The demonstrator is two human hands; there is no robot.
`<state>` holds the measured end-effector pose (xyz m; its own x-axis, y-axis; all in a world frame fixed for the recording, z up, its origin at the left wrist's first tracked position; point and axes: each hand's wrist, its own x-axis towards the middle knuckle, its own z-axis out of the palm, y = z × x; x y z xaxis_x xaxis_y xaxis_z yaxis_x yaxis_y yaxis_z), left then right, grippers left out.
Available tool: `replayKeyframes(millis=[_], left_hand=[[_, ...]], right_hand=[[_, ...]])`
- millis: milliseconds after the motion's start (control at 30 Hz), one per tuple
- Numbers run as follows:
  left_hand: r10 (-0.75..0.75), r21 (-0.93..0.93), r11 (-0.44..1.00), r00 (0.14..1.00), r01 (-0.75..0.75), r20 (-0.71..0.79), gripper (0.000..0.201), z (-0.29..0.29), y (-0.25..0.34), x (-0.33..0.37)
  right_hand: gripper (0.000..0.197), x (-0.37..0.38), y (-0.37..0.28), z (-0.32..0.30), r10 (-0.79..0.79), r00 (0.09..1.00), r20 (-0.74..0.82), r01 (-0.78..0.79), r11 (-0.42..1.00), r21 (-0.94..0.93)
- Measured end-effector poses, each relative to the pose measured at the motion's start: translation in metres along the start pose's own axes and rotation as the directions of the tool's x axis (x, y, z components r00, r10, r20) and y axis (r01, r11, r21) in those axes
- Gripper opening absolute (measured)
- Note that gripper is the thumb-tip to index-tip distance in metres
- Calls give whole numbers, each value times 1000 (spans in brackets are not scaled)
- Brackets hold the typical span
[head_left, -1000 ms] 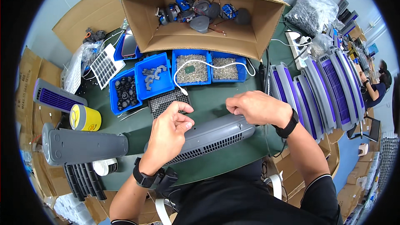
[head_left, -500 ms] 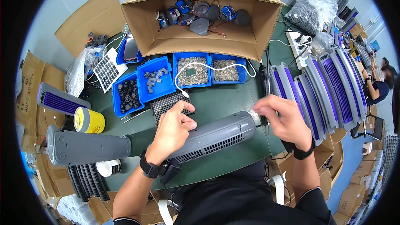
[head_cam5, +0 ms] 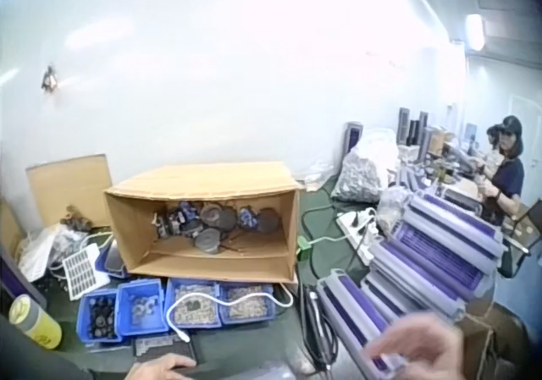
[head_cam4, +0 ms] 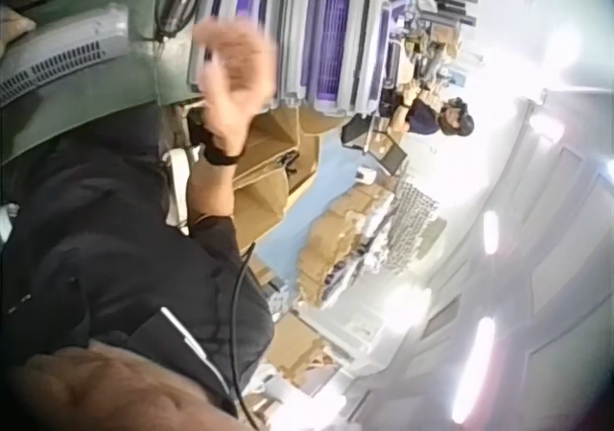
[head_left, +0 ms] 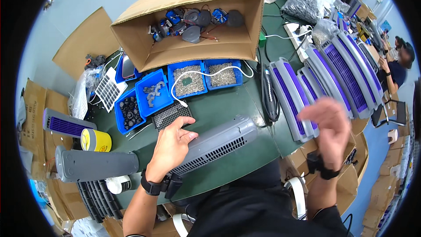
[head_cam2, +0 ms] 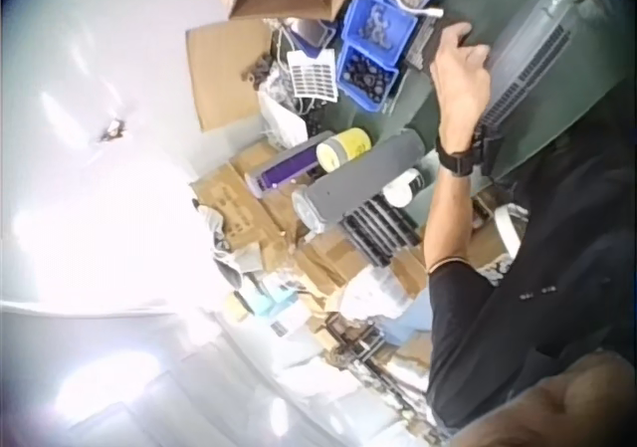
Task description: The person assembles a small electronic device by connecting wires to a motor, inserting the motor into a gray housing, and securing it with a power drill. They then attach a purple front grille and fasten the casing with screws.
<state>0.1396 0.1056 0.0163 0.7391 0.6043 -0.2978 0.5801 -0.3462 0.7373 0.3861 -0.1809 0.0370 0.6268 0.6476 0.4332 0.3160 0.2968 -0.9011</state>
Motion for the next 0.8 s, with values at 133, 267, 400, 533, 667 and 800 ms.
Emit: replayKeyframes(millis=[133,267,400,533,667,800], left_hand=[[59,-56,997,998,-59,-4,32,7,-6,-3],[109,-155,982,994,-112,-28,34,19,-16,-11],[288,140,953,946,-268,-146,35,33,-30,-14],[275,198,949,952,-246,-133,34,34,-13,-16],[309,284,923,940,-260,-145,33,36,-9,-18],[311,327,911,941,-253,-137,37,32,-9,-20]], right_hand=[[41,43,-107,15,-400,913,78,388,912,135],[26,44,-127,7,-436,853,287,448,894,23],[33,46,-47,42,-7,999,49,21,958,-285],[23,25,39,24,640,708,299,-36,455,-890],[41,-9,80,57,203,927,315,-15,859,-512],[59,8,90,84,69,997,39,-12,619,-785]])
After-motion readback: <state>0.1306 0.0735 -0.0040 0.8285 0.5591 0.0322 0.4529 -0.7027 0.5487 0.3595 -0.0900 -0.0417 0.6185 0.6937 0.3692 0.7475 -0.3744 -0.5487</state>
